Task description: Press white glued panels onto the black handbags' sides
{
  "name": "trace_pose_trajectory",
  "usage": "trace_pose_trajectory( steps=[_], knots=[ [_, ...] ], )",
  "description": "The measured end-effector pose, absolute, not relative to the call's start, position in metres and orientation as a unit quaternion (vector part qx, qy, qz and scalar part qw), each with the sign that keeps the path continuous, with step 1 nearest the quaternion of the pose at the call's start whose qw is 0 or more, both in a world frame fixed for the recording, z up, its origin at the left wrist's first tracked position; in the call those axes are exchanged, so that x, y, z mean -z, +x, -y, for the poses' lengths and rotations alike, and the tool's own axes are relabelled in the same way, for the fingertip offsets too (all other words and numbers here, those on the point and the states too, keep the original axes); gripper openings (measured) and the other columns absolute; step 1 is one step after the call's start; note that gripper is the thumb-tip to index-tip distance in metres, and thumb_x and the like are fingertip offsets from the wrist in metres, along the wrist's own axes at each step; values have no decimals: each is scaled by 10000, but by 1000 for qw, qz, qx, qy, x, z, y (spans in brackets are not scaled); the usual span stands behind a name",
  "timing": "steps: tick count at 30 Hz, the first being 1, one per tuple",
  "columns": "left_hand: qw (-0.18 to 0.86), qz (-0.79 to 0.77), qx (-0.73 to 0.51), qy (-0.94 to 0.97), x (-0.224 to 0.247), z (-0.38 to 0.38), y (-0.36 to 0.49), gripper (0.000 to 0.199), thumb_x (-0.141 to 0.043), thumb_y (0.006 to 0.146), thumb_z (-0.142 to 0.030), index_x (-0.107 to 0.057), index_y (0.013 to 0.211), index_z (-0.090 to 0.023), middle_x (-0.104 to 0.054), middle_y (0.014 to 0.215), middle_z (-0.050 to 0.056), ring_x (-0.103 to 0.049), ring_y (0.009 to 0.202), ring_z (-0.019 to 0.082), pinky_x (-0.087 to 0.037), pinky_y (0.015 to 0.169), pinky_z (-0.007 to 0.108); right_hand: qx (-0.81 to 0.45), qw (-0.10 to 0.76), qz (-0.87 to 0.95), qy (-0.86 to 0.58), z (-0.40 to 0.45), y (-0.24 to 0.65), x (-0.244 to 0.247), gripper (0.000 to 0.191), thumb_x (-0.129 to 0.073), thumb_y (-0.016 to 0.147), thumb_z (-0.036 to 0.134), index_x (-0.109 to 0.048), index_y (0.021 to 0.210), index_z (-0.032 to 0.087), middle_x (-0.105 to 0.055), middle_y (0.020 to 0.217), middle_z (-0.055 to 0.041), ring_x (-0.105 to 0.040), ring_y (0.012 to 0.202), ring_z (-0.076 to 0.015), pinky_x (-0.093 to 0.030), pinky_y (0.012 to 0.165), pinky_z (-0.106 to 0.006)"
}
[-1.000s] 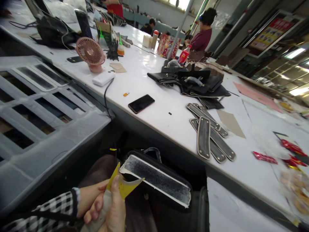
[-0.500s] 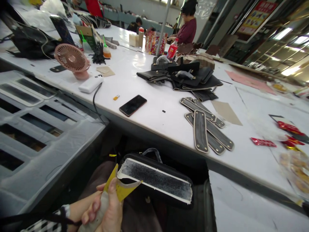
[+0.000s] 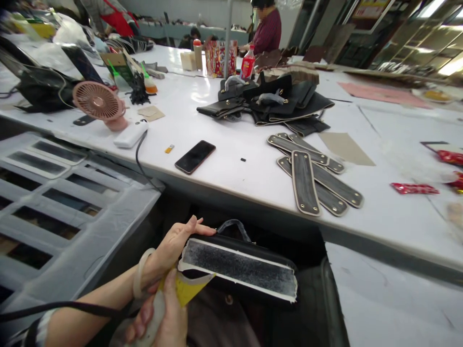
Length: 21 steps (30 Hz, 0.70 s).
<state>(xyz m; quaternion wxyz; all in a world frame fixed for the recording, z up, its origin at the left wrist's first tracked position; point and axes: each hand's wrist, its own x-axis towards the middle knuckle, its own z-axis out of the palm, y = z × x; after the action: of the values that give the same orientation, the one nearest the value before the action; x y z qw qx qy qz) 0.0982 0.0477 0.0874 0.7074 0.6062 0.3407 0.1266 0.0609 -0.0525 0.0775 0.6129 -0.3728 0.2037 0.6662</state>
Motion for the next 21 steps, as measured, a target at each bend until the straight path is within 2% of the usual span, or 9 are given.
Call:
trace_pose_trajectory(
  steps=[3, 11, 17, 21],
  knots=[
    [694, -350, -122, 617, -86, -48, 98, 631, -345, 929, -583, -785, 895, -133, -744, 746, 87, -672, 802, 257, -498, 816, 365, -659, 612, -248, -361, 54, 63, -83, 650, -698, 282, 829, -564, 520, 239, -331, 271, 106, -260, 254, -59, -289, 310, -207],
    [667, -374, -139, 629, -89, -44, 99, 601, -338, 952, -518, -790, 835, -140, -753, 789, 80, -669, 819, 242, -471, 877, 362, -684, 581, -220, -382, 59, 75, -87, 692, -673, 258, 866, -564, 517, 234, -351, 264, 96, -296, 232, -77, -338, 298, -234],
    [650, -384, -156, 636, -89, -43, 100, 579, -337, 961, -484, -791, 809, -158, -757, 819, 66, -668, 820, 229, -451, 917, 361, -717, 563, -162, -377, 67, 88, -81, 699, -660, 341, 877, -557, 574, 226, -389, 286, 84, -335, 242, -92, -355, 309, -236],
    [636, -394, -175, 640, -90, -40, 101, 553, -358, 962, -466, -789, 794, -163, -758, 837, 60, -670, 829, 222, -435, 923, 341, -744, 557, -135, -343, 75, 103, -78, 715, -685, 430, 853, -592, 612, 168, -408, 317, 55, -368, 257, -89, -352, 305, -217]
  ],
)
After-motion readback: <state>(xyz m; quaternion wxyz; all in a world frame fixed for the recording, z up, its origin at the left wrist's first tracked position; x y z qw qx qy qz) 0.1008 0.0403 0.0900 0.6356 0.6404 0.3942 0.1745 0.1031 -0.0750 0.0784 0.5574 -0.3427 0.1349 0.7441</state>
